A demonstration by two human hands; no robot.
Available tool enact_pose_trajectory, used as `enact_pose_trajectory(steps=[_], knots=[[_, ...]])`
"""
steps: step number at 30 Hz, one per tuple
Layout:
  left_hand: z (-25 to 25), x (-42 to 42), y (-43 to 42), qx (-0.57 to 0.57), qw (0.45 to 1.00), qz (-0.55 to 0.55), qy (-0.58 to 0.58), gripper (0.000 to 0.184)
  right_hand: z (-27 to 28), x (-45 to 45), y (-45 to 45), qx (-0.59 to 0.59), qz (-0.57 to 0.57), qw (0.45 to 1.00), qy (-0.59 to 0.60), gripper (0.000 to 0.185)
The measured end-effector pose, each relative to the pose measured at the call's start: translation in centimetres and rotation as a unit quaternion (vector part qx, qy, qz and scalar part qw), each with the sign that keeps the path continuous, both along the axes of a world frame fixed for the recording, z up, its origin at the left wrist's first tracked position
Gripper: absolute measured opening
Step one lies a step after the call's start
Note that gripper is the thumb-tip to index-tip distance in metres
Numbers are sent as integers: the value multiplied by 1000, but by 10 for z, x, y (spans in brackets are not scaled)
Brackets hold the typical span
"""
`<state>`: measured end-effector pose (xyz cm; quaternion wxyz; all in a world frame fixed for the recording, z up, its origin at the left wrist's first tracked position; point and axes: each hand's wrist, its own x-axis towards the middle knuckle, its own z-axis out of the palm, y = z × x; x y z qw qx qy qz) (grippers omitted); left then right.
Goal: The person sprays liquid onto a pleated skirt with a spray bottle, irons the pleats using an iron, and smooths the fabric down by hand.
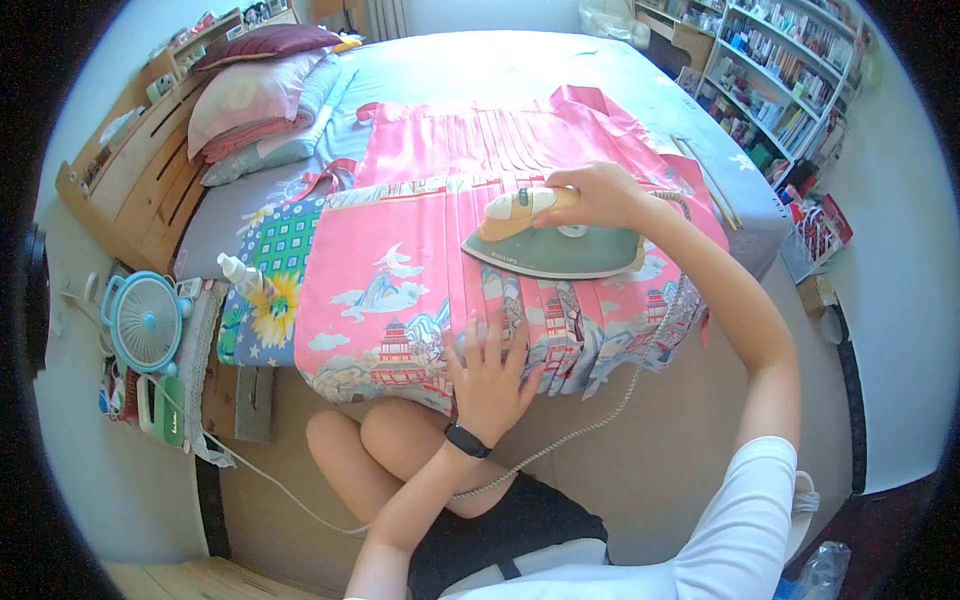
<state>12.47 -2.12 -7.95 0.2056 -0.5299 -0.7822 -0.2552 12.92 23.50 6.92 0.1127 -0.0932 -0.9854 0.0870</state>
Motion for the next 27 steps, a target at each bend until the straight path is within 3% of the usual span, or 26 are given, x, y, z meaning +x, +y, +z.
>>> enact_pose_trajectory(steps=[2, 6, 11, 17, 20, 27], knots=[[-6, -1, 1, -20, 998, 41, -36, 56, 2, -5, -5, 22, 13, 999, -34, 61], [-18, -3, 4, -13, 999, 53, 4, 56, -4, -19, -4, 20, -6, 999, -39, 62], [-26, -4, 5, -20, 997, 62, 31, 56, -5, -31, -5, 20, -134, 991, -5, 62], [-30, -4, 6, -18, 996, 73, 50, 56, -16, -40, 4, 50, -173, 983, 37, 61], [-31, -4, 6, -15, 996, 72, 50, 55, -3, -37, 4, -13, -133, 991, -18, 64], [-32, -6, 6, -3, 997, 60, 47, 54, -7, -36, 9, 6, -96, 995, 0, 63]])
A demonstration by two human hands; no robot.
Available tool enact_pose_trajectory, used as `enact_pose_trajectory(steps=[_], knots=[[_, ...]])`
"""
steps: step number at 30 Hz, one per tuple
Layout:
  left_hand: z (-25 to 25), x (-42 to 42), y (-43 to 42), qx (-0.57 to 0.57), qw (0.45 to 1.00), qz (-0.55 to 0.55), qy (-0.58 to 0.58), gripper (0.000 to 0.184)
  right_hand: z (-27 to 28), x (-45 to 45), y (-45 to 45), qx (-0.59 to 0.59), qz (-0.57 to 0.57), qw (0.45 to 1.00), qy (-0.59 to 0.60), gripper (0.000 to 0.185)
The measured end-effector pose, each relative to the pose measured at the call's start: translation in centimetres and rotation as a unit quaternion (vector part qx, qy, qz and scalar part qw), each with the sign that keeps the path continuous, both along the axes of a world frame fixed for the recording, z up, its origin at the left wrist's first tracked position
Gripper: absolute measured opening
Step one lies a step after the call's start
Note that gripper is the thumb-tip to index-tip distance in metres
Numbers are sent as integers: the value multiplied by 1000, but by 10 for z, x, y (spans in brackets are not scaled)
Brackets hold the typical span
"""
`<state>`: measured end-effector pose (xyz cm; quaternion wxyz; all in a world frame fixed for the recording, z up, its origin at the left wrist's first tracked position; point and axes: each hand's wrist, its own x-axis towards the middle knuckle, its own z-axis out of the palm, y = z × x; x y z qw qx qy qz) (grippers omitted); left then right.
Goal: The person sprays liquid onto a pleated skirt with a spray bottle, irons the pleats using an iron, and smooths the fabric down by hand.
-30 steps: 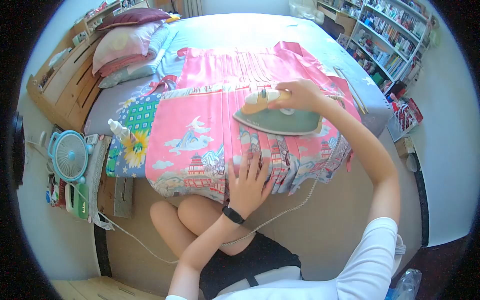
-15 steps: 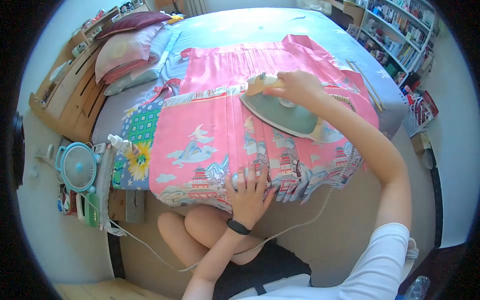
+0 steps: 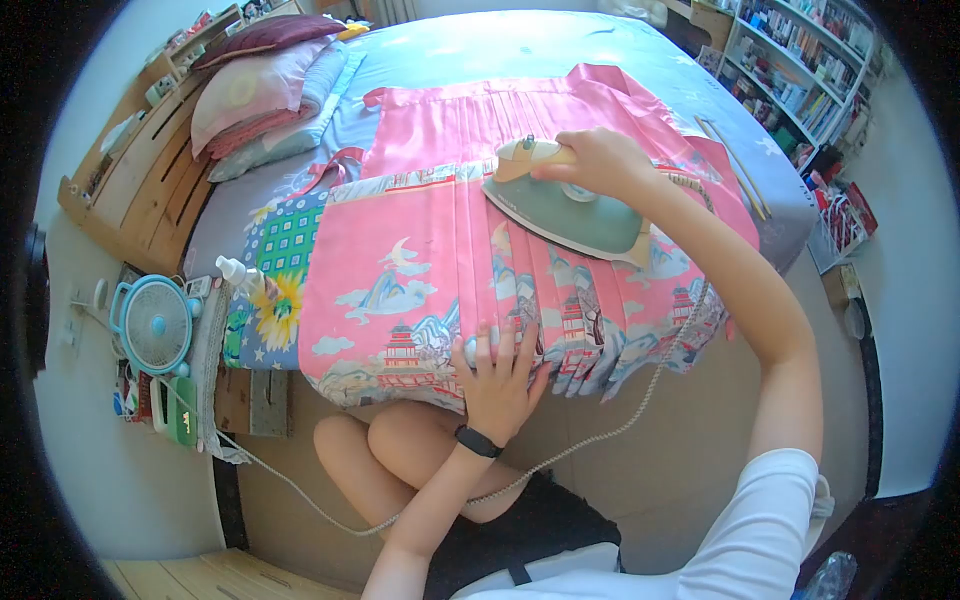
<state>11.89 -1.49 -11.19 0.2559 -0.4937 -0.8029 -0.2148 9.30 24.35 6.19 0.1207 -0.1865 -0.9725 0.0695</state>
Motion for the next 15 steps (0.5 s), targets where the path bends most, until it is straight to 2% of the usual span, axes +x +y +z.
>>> enact_pose_trajectory(steps=[6, 9, 11, 15], knots=[[-3, -1, 0, 3, 1000, -4, -8, 54, 6, 0, 5, -20, 6, 999, -30, 57], [-5, -1, 0, 5, 1000, -4, -2, 53, 6, 8, 17, -28, 55, 997, -37, 53], [-5, -2, 0, -2, 1000, -1, 9, 53, 5, 14, 28, -86, 147, 985, -39, 52], [-8, -2, 1, 4, 1000, 2, 13, 53, 9, 16, 29, -88, 173, 978, -74, 53]])
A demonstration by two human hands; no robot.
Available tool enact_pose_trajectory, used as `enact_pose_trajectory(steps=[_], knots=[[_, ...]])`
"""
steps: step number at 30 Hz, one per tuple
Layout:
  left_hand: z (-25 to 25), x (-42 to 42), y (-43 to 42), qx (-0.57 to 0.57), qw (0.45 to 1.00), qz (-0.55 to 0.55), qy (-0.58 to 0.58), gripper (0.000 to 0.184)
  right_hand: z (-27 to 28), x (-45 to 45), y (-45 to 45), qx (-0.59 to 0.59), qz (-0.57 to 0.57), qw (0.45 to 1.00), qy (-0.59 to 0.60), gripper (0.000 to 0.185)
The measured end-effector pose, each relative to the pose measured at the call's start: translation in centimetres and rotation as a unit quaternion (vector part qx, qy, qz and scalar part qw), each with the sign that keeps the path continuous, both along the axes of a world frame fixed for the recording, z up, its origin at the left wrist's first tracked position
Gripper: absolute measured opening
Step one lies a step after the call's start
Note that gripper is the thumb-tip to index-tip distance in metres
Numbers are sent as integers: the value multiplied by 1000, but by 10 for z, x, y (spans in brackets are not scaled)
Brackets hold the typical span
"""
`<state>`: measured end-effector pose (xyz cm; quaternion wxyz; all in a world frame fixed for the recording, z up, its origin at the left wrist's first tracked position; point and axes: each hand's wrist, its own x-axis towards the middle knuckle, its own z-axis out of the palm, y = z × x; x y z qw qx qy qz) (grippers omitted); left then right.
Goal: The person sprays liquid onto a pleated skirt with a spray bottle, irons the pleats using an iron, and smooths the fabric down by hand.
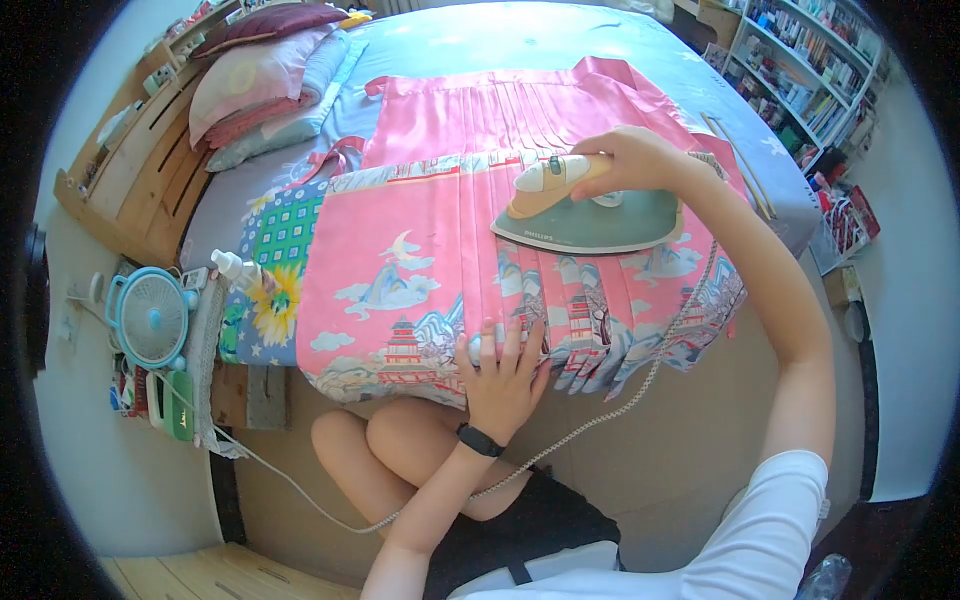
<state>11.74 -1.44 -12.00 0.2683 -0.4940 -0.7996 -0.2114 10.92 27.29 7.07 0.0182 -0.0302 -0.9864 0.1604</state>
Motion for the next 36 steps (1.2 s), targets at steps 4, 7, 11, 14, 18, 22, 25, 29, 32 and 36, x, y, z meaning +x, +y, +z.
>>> enact_pose_trajectory(steps=[4, 7, 11, 14, 18, 22, 25, 29, 32, 36], knots=[[0, 1, -1, -2, 1000, -1, -4, 53, -4, -7, -1, 59, -69, 995, 37, 53], [2, 1, -1, -6, 1000, -3, -4, 53, -9, -17, 4, 77, -112, 989, 53, 55], [4, 2, -1, -11, 1000, -1, -6, 53, -9, -26, -4, 77, -184, 978, 63, 58], [4, 2, -1, -14, 1000, 2, -6, 52, -8, -28, -2, 59, -183, 979, 70, 56], [6, 2, -1, -16, 1000, 2, -5, 52, -9, -18, 12, 71, -114, 989, 55, 54], [11, 3, -4, -26, 999, -4, -32, 53, -7, -13, 8, 40, -24, 997, 63, 51], [11, 1, -5, -31, 999, -11, -34, 54, -4, -14, 4, 74, -39, 994, 65, 50], [11, 2, -4, -24, 999, -13, -29, 55, -16, -18, 7, 115, -131, 979, 110, 53], [16, 2, -6, -19, 998, -30, -45, 55, -10, -20, 3, 112, -191, 972, 74, 57], [24, -4, -19, 52, 994, -42, -82, 56, -7, -21, 3, 91, -218, 971, 41, 66]])
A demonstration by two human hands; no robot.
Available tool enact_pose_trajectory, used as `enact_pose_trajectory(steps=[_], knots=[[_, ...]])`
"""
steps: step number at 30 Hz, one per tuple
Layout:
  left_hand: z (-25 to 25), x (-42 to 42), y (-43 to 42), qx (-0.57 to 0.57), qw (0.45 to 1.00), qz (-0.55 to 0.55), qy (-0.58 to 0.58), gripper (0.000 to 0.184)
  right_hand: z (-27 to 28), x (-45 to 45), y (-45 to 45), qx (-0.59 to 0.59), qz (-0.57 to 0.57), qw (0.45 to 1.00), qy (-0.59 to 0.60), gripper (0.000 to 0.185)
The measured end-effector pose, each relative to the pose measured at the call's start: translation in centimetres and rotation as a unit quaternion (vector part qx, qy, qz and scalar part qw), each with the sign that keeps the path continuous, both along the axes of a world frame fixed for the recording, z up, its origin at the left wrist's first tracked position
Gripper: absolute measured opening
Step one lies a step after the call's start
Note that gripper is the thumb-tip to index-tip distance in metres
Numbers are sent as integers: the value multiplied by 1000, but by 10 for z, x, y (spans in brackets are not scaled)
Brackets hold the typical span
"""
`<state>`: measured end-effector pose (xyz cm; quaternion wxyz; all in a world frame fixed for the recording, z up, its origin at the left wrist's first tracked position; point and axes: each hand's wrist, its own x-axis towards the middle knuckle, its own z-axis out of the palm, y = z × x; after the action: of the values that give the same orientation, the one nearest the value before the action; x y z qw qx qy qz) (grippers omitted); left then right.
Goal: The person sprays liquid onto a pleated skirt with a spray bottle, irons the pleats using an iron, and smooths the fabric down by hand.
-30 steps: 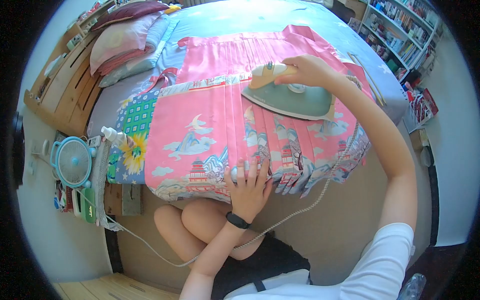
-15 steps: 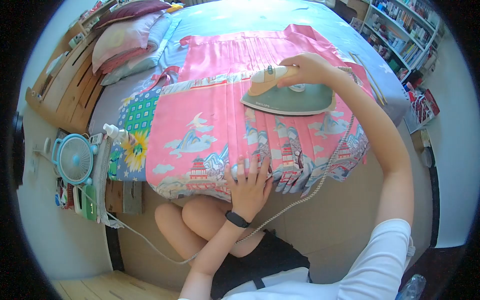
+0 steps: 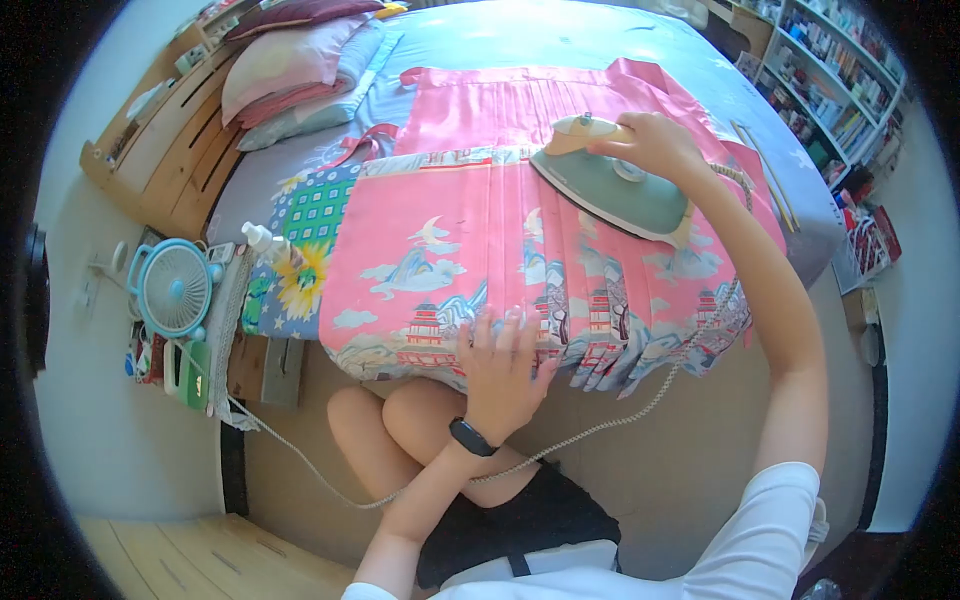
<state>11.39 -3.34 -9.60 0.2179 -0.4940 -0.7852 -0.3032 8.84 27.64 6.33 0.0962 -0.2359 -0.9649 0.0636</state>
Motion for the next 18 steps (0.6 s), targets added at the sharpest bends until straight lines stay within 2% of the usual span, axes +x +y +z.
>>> enact_pose_trajectory(steps=[2, 5, 9, 11, 12, 14, 15, 17, 18], knots=[[14, -6, -14, -22, 999, 40, -8, 57, -5, 2, 2, 7, 4, 999, 42, 66], [20, -14, -32, -43, 997, 26, -62, 55, -9, 5, 3, 24, 9, 995, 92, 65], [17, -8, -45, -60, 998, -5, -22, 52, 9, 14, -13, 57, -13, 987, 149, 68], [18, -4, -46, -41, 999, -7, -23, 49, 48, 22, -45, -74, -62, 990, 100, 73], [18, -3, -45, -38, 999, -11, -25, 49, 49, 21, -44, -72, -66, 990, 98, 73], [17, -3, -43, -22, 999, -15, -38, 47, 50, 13, -37, -12, 25, 986, 167, 55], [17, -3, -41, -19, 999, -17, -40, 47, 53, 9, -38, -9, 23, 986, 164, 55], [14, -3, -37, -3, 998, -27, -50, 46, 55, -5, -44, 49, 49, 993, 94, 74], [12, -3, -35, 2, 998, -28, -49, 46, 54, -10, -51, 53, 49, 993, 94, 74]])
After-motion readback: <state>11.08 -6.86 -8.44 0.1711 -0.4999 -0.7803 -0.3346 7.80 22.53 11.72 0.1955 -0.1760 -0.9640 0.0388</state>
